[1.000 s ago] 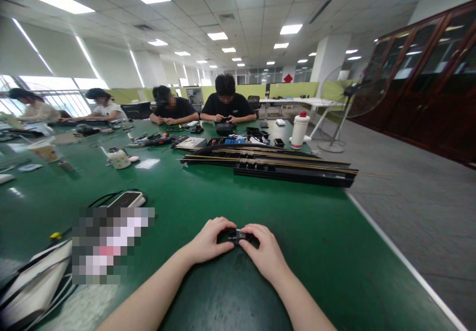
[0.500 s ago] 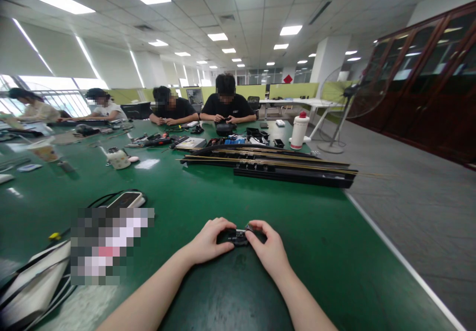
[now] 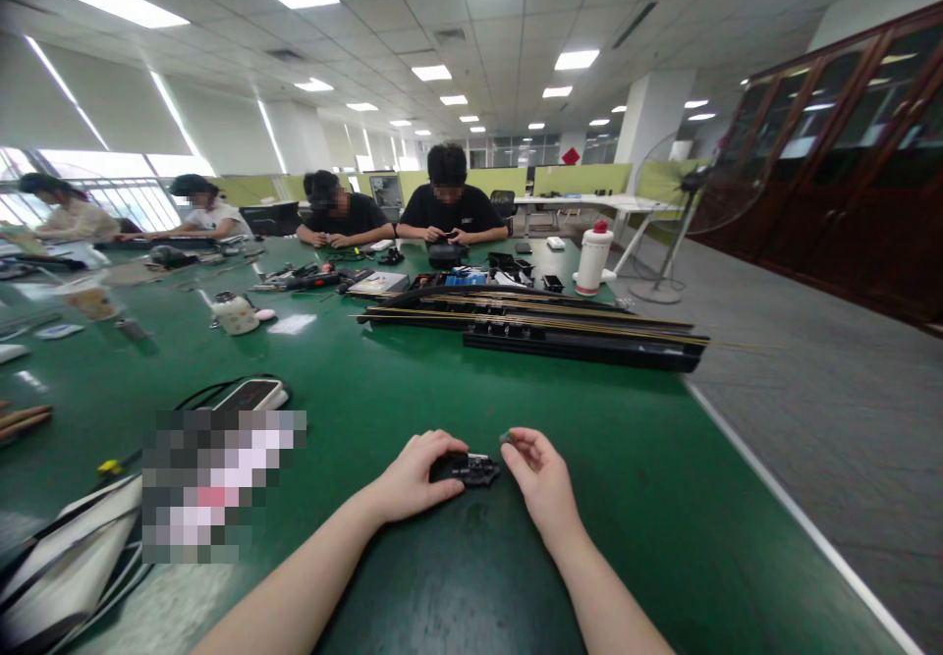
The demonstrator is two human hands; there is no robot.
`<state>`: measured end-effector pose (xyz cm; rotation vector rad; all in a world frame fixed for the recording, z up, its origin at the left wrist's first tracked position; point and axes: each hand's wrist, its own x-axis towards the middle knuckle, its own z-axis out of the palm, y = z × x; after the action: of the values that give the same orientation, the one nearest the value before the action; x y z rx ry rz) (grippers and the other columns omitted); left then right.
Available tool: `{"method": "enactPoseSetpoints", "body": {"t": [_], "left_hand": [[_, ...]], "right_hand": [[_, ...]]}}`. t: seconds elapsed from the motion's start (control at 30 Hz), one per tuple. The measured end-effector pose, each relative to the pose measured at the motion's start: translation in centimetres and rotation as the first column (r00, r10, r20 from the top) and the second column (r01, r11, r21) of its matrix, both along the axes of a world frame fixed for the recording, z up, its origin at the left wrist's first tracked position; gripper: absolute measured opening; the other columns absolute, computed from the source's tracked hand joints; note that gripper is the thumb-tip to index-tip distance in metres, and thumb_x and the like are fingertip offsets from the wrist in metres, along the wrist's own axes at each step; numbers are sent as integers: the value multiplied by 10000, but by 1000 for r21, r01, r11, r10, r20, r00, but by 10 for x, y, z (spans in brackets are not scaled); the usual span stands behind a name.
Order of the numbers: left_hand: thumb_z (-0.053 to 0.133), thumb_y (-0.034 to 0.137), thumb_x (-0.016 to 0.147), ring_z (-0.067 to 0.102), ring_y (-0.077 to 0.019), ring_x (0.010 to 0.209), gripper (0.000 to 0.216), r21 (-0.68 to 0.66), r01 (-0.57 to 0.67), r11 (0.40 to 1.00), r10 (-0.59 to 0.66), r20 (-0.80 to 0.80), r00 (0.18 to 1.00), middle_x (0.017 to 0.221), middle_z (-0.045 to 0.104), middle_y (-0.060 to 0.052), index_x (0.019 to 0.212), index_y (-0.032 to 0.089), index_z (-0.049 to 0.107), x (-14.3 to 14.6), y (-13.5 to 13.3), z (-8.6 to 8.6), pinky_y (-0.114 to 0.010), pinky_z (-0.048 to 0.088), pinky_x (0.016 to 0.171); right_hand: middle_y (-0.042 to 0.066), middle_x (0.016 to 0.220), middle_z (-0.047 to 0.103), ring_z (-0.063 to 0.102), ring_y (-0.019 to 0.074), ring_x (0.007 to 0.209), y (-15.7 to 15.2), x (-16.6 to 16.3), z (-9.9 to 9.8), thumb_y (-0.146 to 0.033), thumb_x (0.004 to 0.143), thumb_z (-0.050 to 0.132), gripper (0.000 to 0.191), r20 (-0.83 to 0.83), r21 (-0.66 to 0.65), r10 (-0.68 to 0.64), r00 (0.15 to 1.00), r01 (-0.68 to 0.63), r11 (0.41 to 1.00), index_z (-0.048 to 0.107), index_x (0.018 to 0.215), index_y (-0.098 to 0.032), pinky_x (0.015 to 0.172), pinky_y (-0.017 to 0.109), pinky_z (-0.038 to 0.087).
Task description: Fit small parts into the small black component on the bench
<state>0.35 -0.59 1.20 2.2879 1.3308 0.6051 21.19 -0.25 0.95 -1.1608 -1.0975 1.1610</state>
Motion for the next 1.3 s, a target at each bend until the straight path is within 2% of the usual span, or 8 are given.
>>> {"method": "enactPoseSetpoints", "body": {"t": [0.33,0.57,0.83,1.3], "left_hand": [[666,319,754,524,-236,1024,386,-6,-3,1000,3,-17,1000,1069,605,-29,1121,250,571,0,0,0,-348,382,902],[685,309,741,523,-232,1017,396,-8,0,1000,0,3,1000,1062,607,-20,1116,253,570,0,-1,1,-349,380,897],[688,306,740,523,-231,1004,396,-1,-3,1000,3,1,1000,1056,605,-22,1115,253,572,-1,0,-1,-347,383,894],[678,316,747,524,-232,1007,394,-12,-4,1000,4,-6,1000,1059,603,-26,1121,255,572,0,-1,1,-349,383,902]], "right_hand": [[66,888,718,653,253,926,-1,2,2,-473,571,752,418,-73,-51,-71,995,68,996,629,862,-200,903,396,467],[69,906,712,651,268,948,1,4,-3,-462,601,737,404,-88,-42,-104,991,100,994,631,892,-203,883,408,487],[55,924,693,633,254,976,4,4,-9,-440,630,722,385,-172,-62,-119,978,110,992,624,920,-206,938,415,452],[47,900,694,641,254,943,4,5,-8,-446,635,703,375,-154,-54,-145,977,138,989,611,923,-223,851,388,496]]}}
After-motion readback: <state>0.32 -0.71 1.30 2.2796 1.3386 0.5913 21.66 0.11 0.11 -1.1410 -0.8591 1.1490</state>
